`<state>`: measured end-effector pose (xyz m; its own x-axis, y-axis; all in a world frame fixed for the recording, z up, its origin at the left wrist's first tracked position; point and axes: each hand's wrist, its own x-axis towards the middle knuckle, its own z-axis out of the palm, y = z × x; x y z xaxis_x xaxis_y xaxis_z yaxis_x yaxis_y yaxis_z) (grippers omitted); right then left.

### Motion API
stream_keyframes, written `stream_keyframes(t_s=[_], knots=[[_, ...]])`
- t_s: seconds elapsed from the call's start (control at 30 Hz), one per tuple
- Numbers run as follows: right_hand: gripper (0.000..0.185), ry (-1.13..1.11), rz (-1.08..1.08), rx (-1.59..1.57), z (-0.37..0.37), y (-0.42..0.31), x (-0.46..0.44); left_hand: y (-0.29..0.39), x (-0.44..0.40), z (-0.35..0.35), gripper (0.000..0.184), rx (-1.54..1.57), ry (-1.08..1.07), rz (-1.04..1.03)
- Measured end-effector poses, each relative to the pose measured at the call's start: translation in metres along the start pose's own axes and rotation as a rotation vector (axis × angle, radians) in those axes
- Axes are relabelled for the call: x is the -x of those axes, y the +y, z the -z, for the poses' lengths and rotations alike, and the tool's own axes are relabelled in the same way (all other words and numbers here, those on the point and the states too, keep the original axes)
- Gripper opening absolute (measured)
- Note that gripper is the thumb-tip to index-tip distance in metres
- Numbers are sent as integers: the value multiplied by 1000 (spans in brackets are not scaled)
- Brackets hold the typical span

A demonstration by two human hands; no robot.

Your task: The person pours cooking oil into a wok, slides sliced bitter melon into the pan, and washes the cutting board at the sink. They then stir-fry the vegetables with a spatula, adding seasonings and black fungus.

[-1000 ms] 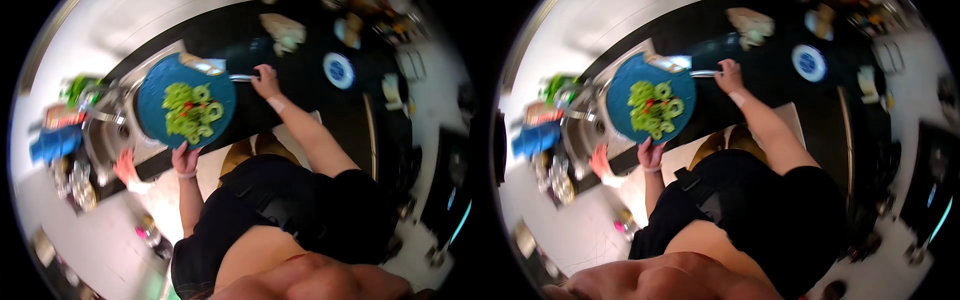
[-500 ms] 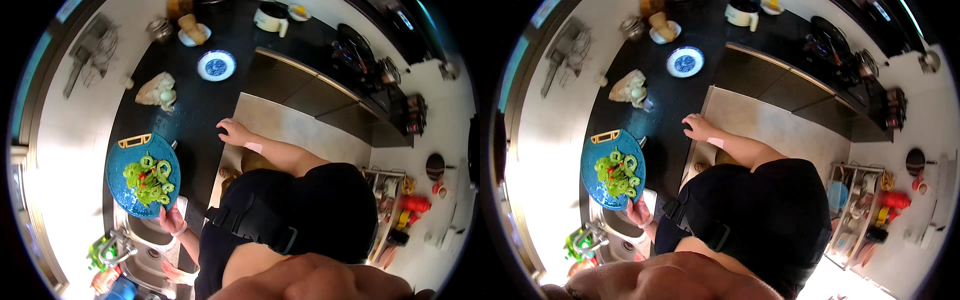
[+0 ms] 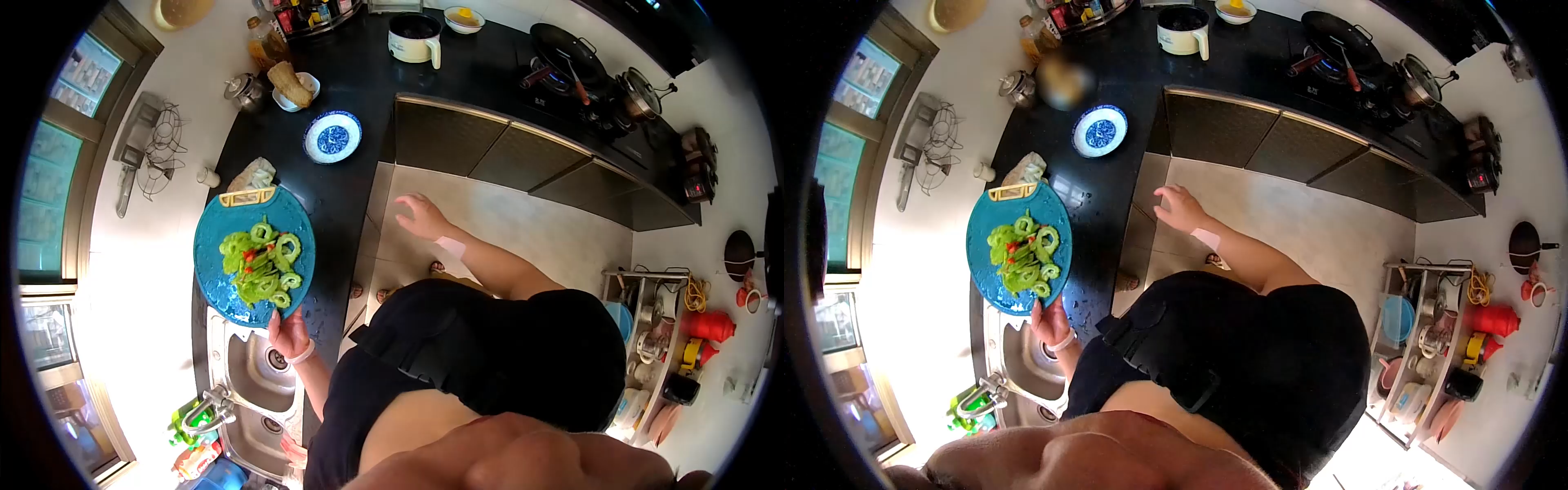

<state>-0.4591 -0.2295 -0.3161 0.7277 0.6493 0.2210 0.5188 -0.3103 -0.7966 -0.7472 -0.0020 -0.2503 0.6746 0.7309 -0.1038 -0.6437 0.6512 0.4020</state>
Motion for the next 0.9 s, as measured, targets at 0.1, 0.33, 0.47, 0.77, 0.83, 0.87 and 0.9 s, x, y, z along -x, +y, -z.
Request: stream_keyframes(t_s=[0.1,0.33,0.47,0.77,0.83,0.87,0.9], knots=[[32,26,-69,-7,3,-2,19,4,0,5,60,5,-9,35],[29,-36,-107,80,-5,-4,42,8,-8,11,58,55,-34,106],[27,5,-102,104,-4,-17,52,12,-13,8,57,44,-82,142],[27,4,-104,117,-11,-19,68,13,-18,17,57,66,-122,212],[27,-5,-104,119,-10,-19,72,9,-17,12,57,62,-119,209],[27,-9,-102,114,-6,-20,73,8,-19,11,57,57,-139,219],[28,-11,-99,108,-3,-21,74,6,-19,8,56,50,-148,212]])
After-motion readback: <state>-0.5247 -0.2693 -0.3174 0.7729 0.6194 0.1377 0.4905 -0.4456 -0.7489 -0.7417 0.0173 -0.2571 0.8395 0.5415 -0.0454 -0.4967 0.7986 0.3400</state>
